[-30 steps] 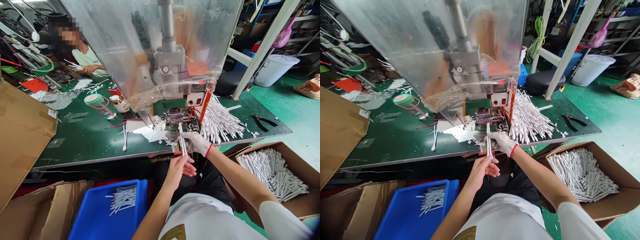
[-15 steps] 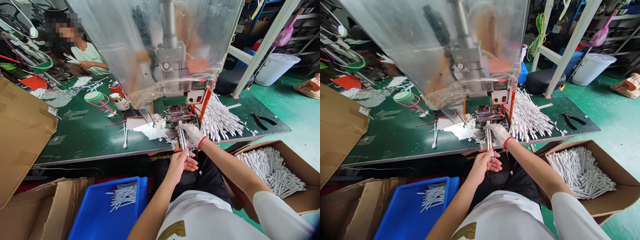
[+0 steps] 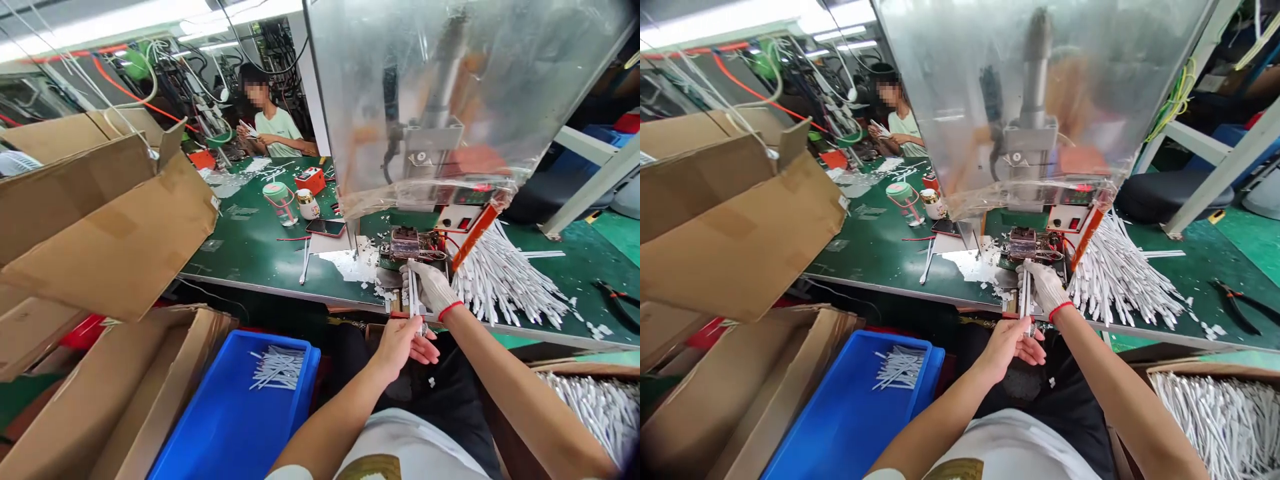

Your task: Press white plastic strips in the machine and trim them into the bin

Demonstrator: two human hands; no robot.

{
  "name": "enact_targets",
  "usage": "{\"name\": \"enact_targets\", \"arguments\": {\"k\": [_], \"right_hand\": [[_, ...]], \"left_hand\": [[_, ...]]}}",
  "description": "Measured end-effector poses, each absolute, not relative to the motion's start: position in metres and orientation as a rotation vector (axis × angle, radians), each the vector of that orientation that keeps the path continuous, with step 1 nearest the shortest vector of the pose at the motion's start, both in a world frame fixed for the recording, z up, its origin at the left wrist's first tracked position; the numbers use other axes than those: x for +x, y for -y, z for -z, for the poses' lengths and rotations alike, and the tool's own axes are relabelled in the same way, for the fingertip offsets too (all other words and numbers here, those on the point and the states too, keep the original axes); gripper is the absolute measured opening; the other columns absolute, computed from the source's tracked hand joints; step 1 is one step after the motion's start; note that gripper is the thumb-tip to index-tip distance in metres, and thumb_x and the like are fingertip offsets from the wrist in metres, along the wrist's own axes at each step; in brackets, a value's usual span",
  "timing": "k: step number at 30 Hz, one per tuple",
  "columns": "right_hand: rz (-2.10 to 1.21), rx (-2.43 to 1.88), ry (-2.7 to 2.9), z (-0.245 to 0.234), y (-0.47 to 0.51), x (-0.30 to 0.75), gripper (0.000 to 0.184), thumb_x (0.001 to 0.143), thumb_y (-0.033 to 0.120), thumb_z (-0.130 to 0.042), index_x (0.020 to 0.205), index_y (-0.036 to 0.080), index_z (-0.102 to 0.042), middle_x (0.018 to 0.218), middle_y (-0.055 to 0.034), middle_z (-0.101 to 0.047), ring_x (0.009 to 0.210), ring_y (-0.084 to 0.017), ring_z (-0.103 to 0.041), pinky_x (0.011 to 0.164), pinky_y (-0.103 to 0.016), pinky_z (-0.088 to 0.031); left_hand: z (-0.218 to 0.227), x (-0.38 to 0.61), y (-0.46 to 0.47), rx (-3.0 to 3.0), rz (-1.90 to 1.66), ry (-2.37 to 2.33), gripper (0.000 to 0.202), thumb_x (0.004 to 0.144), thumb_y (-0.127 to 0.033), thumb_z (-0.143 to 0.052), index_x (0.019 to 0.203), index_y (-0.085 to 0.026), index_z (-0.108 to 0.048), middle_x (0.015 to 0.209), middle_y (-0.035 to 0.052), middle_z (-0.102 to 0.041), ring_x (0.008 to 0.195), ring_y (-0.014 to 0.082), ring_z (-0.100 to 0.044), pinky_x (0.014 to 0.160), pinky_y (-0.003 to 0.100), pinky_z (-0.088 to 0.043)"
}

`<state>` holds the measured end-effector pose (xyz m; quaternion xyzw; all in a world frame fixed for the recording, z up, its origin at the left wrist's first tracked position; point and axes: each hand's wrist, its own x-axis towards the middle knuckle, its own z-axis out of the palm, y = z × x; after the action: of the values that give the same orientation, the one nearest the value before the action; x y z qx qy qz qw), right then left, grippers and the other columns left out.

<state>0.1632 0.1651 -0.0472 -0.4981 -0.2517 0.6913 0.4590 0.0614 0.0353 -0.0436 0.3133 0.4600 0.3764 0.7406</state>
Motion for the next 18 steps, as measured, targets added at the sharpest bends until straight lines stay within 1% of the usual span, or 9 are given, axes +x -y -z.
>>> {"name": "enact_targets", "arguments": {"k": [3,8,11,14,16,18], "right_hand": [[-1.683,-1.217,0.657,0.05,-0.165,0.164,0.015,0.086,0.028,-0.065,0.083,0.013,-0.066,0.068,-0.0066,-0.065,0.048,-0.014,-0.055,0.043,-0.024,-0.046],[-1.683,-1.203,0.665,0.048,-0.162,0.161,0.018,0.086,0.03,-0.064,0.081,0.013,-0.065,0.066,-0.0064,-0.064,0.048,-0.013,-0.054,0.044,-0.024,-0.046],[-1.679,-1.186,0.64,0.044,-0.159,0.158,0.019,0.086,0.032,-0.065,0.081,0.013,-0.065,0.065,-0.0055,-0.063,0.048,-0.012,-0.053,0.043,-0.024,-0.044],[-1.66,-1.139,0.651,0.041,-0.158,0.158,0.02,0.085,0.032,-0.066,0.076,0.014,-0.064,0.062,-0.0033,-0.06,0.047,-0.011,-0.051,0.042,-0.022,-0.041],[-1.655,-1.12,0.687,0.042,-0.154,0.16,0.021,0.083,0.034,-0.067,0.075,0.015,-0.064,0.061,-0.0032,-0.059,0.048,-0.012,-0.052,0.042,-0.022,-0.041],[-1.682,-1.094,0.71,0.043,-0.145,0.164,0.023,0.081,0.038,-0.069,0.078,0.015,-0.066,0.065,-0.0047,-0.062,0.051,-0.014,-0.056,0.044,-0.024,-0.043]], "left_hand": [[0.043,0.061,-0.034,0.693,-0.827,-1.014,0.067,0.07,-0.075,-0.059,0.079,-0.009,-0.069,0.063,0.0128,-0.071,0.053,0.0208,-0.068,0.054,0.028,-0.05],[0.042,0.061,-0.034,0.7,-0.819,-1.016,0.067,0.07,-0.074,-0.058,0.078,-0.009,-0.069,0.063,0.0125,-0.071,0.054,0.0203,-0.068,0.054,0.027,-0.05],[0.04,0.061,-0.034,0.728,-0.838,-1.033,0.066,0.073,-0.074,-0.058,0.08,-0.009,-0.069,0.063,0.0121,-0.071,0.055,0.0205,-0.068,0.055,0.027,-0.05],[0.04,0.062,-0.031,0.762,-0.883,-1.045,0.062,0.077,-0.071,-0.057,0.08,-0.01,-0.067,0.063,0.0115,-0.071,0.056,0.0202,-0.068,0.056,0.027,-0.05],[0.043,0.06,-0.026,0.783,-0.895,-1.042,0.059,0.079,-0.069,-0.056,0.08,-0.011,-0.065,0.062,0.0106,-0.07,0.056,0.0197,-0.068,0.056,0.026,-0.05],[0.049,0.055,-0.018,0.816,-0.865,-1.028,0.056,0.08,-0.068,-0.055,0.083,-0.013,-0.062,0.063,0.0086,-0.069,0.053,0.0182,-0.066,0.053,0.025,-0.047]]}}
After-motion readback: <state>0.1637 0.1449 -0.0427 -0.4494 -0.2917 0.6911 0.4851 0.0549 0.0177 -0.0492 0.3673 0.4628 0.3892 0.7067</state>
